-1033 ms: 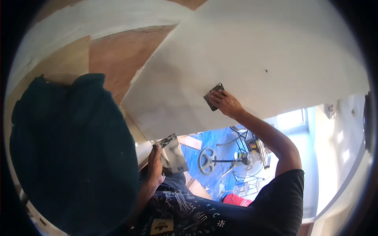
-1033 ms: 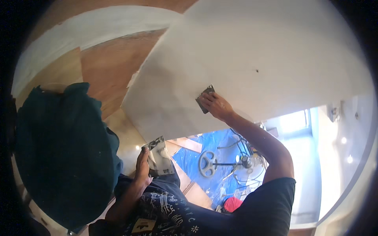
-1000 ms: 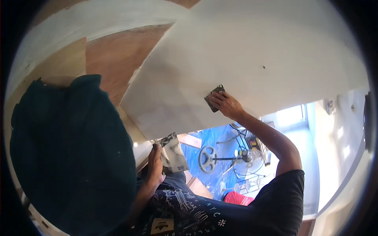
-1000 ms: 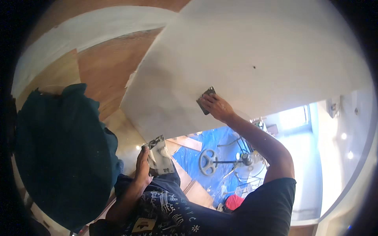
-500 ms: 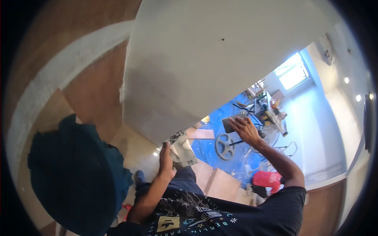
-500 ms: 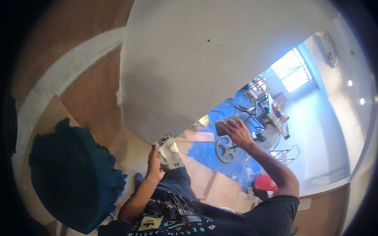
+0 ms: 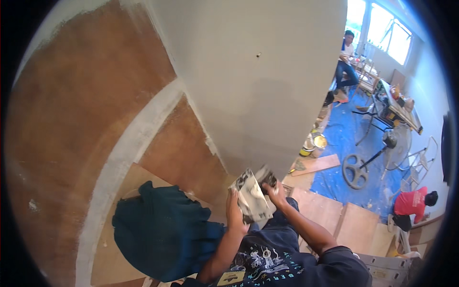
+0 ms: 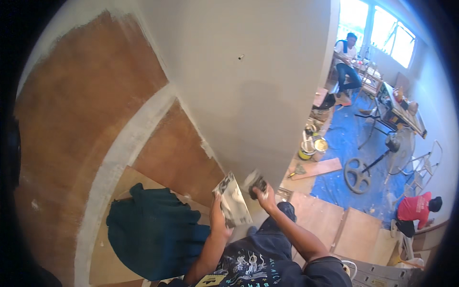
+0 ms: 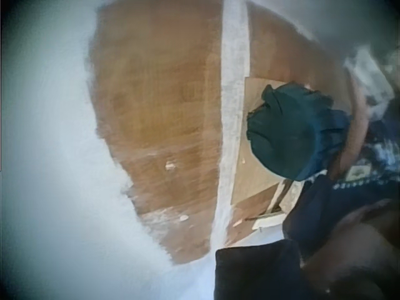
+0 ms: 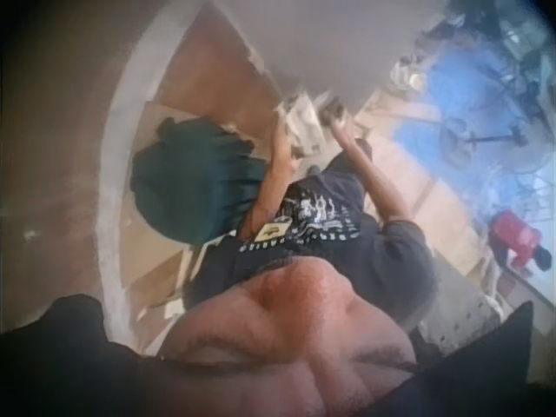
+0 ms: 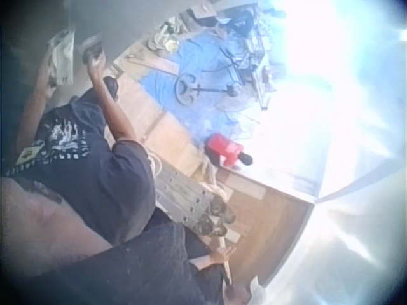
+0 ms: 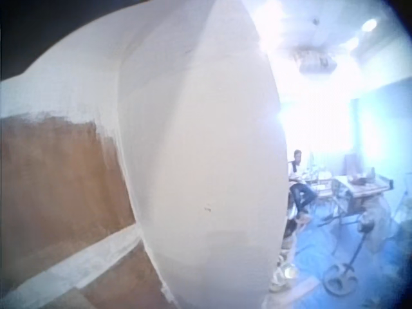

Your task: The person applies plaster to a wall using a trowel and a hawk. They scoop plaster from a bucket, transfer it to the hawk, and then spread it onto the wall surface in smooth strokes. The person works on a section of the wall, smoothing the material to create a flat finish.

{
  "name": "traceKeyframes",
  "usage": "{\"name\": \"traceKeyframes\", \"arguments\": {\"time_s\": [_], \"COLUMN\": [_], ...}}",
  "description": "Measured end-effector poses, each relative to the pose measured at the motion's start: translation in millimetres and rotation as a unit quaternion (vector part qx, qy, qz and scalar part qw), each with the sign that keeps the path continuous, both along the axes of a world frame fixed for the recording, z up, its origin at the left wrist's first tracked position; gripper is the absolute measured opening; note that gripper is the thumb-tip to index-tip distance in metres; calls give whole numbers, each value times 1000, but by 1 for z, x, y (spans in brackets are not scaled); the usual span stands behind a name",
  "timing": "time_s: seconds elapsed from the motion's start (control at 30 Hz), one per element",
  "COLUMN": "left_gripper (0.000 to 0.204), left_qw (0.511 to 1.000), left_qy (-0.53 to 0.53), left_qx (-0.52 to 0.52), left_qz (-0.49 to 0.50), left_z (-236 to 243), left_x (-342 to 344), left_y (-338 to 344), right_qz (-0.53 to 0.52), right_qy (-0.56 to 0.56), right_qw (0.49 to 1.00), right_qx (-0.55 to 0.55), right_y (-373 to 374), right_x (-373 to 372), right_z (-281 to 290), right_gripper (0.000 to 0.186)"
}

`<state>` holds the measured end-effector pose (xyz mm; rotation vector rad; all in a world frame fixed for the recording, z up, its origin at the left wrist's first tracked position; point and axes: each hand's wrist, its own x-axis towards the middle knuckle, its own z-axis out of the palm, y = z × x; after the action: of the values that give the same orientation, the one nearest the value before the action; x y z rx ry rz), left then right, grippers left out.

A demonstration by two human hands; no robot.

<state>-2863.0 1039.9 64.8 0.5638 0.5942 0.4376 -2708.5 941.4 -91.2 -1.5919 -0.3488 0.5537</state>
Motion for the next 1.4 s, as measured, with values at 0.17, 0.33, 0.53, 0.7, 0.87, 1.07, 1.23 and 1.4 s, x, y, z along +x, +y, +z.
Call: {"name": "traceKeyframes", "arguments": {"time_s": [0.17,0.33,0.53,0.7,0.87,1.07,1.23,1.4], "left_gripper": [41,44,41,43,43,42,45,41], "left_qw": [972,943,919,922,926,951,970,979], "left_qy": [160,235,302,294,307,228,158,97], "left_qx": [109,145,173,196,182,199,185,175], "left_qz": [135,187,188,158,118,71,5,-37], "left_z": [-36,-14,-18,-17,-14,-34,-20,-26], "left_x": [-70,-79,-86,-73,-52,-28,0,33], "left_y": [20,22,22,22,23,10,-19,-38], "right_qz": [-45,-55,-145,-61,-18,-74,-75,-114], "right_qy": [567,583,635,610,553,539,509,487], "right_qw": [718,562,495,537,554,523,480,498], "right_qx": [401,585,575,579,622,656,711,708], "right_y": [217,387,436,357,228,81,-19,-100], "right_x": [31,95,124,141,158,155,154,166], "right_z": [-62,-14,42,17,-2,34,50,38], "right_gripper": [24,27,28,36,40,41,47,54]}}
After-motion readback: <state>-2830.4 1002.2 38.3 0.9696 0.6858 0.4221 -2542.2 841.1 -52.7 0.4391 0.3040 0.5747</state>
